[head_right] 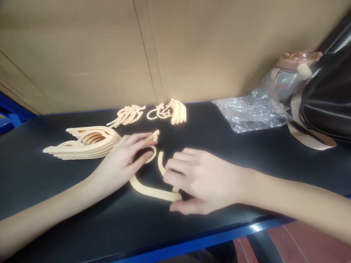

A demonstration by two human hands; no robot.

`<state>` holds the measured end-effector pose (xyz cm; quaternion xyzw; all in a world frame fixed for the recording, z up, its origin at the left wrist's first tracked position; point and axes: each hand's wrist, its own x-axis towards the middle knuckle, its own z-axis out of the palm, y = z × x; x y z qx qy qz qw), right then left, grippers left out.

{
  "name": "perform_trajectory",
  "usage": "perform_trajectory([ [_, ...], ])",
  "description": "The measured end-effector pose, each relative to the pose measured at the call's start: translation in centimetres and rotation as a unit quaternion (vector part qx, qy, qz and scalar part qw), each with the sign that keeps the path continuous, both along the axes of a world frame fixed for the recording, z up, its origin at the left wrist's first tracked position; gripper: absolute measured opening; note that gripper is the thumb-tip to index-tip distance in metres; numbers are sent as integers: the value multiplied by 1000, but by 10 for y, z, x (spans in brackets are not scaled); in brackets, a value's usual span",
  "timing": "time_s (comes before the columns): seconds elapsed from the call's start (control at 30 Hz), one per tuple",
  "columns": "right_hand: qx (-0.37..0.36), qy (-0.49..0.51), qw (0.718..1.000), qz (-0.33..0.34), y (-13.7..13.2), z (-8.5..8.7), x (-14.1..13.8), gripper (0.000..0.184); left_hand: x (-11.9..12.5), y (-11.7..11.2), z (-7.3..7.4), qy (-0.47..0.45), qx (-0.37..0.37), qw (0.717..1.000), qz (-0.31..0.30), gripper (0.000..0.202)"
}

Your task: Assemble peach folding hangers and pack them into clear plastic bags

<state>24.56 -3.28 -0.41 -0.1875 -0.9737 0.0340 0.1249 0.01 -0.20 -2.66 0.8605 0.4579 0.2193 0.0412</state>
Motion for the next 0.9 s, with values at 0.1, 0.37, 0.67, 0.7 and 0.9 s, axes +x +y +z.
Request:
perform_trajectory([
  [0.1,-14,2,1000,21,-5,1,-3,27,0,0,0,4,12,1000,-14,31],
  [0.37,-64,2,996,69,-13,3,-8,10,1,0,1,0,9,998,-59,36],
  [0.67,26,-11,1000,-2,9,-4,1,24,0,-3,4,-54,-28,994,-91,35],
  [0.7,36,-10,999,-23,15,-5,4,25,0,-3,4,-56,-28,993,-98,37],
  [0.9,41,35,990,-129,41,-10,18,21,2,-5,3,-35,-8,988,-149,35],
])
